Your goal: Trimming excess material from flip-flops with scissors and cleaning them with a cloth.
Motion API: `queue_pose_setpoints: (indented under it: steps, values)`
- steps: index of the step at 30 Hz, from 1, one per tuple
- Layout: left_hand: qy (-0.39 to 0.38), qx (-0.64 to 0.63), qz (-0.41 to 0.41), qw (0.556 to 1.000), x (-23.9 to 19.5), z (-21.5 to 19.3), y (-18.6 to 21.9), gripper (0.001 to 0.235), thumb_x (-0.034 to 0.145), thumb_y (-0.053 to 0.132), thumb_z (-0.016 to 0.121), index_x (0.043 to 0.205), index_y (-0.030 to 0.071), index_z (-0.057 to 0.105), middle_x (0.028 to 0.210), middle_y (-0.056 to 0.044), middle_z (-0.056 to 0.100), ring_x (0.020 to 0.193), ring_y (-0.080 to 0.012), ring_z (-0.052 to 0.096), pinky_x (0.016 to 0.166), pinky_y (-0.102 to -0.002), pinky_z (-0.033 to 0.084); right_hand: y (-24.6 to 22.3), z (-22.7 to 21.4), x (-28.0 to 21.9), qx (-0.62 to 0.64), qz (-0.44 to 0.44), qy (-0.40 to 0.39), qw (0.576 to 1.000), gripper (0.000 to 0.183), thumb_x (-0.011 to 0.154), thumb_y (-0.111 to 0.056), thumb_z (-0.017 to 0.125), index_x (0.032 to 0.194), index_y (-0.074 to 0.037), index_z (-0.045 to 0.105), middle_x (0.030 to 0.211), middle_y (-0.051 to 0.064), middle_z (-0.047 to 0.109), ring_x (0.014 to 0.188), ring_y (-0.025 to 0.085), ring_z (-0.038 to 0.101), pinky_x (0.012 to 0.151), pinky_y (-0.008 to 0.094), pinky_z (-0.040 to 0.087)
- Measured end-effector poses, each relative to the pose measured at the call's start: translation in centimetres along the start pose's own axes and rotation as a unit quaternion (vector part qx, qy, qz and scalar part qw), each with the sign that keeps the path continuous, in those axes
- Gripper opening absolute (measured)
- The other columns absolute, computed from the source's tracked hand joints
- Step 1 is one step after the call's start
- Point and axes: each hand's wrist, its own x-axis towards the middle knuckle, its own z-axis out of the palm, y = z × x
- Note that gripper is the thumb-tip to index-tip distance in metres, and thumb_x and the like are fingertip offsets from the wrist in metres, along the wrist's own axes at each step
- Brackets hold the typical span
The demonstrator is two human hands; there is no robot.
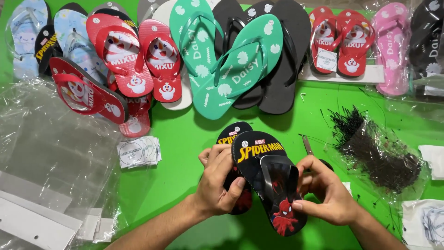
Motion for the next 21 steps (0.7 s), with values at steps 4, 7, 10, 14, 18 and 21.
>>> queue_pose_setpoints:
  steps: [4, 7, 10, 14, 18, 21]
  values:
    - [-0.001, 0.007, 0.011, 1.000, 0.0, 0.2, -0.2, 0.047, 0.103, 0.039, 0.034, 0.106, 0.001, 0.063, 0.107, -0.010, 0.067, 0.105, -0.0276, 0.057, 0.086, -0.041, 0.025, 0.5, 0.1, 0.0, -0.006, 0.009, 0.012, 1.000, 0.049, 0.081, -0.007, 0.082, 0.114, -0.008, 0.047, 0.080, 0.009, 0.080, 0.065, 0.017, 0.075, 0.062, 0.027, 0.062]
    - [-0.007, 0.002, 0.012, 1.000, -0.1, 0.3, -0.2, 0.046, 0.103, 0.038, 0.034, 0.107, 0.002, 0.062, 0.106, -0.009, 0.067, 0.105, -0.0278, 0.058, 0.086, -0.041, 0.026, 1.0, 0.0, -0.2, -0.015, 0.033, 0.020, 0.999, 0.054, 0.080, -0.004, 0.082, 0.116, -0.010, 0.043, 0.079, 0.010, 0.082, 0.066, 0.016, 0.075, 0.064, 0.027, 0.060]
    - [-0.014, 0.001, 0.017, 1.000, -0.2, 0.3, -0.1, 0.049, 0.105, 0.041, 0.031, 0.108, 0.003, 0.062, 0.103, -0.008, 0.066, 0.104, -0.0276, 0.058, 0.086, -0.041, 0.025, 1.0, 0.2, -0.2, -0.033, 0.027, 0.013, 0.999, 0.048, 0.083, -0.003, 0.079, 0.114, -0.010, 0.043, 0.085, 0.009, 0.084, 0.071, 0.017, 0.079, 0.065, 0.029, 0.064]
    - [-0.017, 0.007, 0.035, 0.999, -0.3, 0.3, -0.1, 0.050, 0.106, 0.043, 0.031, 0.109, 0.003, 0.063, 0.103, -0.008, 0.067, 0.104, -0.0275, 0.059, 0.085, -0.042, 0.025, 1.3, 0.2, -0.4, -0.082, 0.039, 0.046, 0.995, 0.037, 0.084, -0.007, 0.078, 0.107, -0.010, 0.050, 0.085, 0.005, 0.072, 0.071, 0.015, 0.076, 0.060, 0.027, 0.066]
    - [-0.033, 0.019, 0.067, 0.997, -0.5, 0.4, -0.1, 0.046, 0.105, 0.038, 0.033, 0.110, 0.003, 0.062, 0.106, -0.007, 0.068, 0.103, -0.0289, 0.059, 0.083, -0.045, 0.024, 2.0, -0.2, -0.5, -0.144, -0.020, 0.055, 0.988, 0.023, 0.091, -0.022, 0.072, 0.099, -0.006, 0.056, 0.081, 0.004, 0.068, 0.061, 0.012, 0.072, 0.057, 0.024, 0.065]
    - [-0.030, 0.027, 0.083, 0.996, -0.4, 0.4, 0.0, 0.045, 0.105, 0.038, 0.034, 0.109, 0.003, 0.062, 0.103, -0.007, 0.069, 0.102, -0.0287, 0.061, 0.083, -0.045, 0.024, 3.0, -0.7, -1.0, -0.175, -0.043, 0.086, 0.980, 0.021, 0.089, -0.018, 0.072, 0.098, -0.008, 0.056, 0.083, 0.003, 0.062, 0.063, 0.010, 0.071, 0.058, 0.021, 0.061]
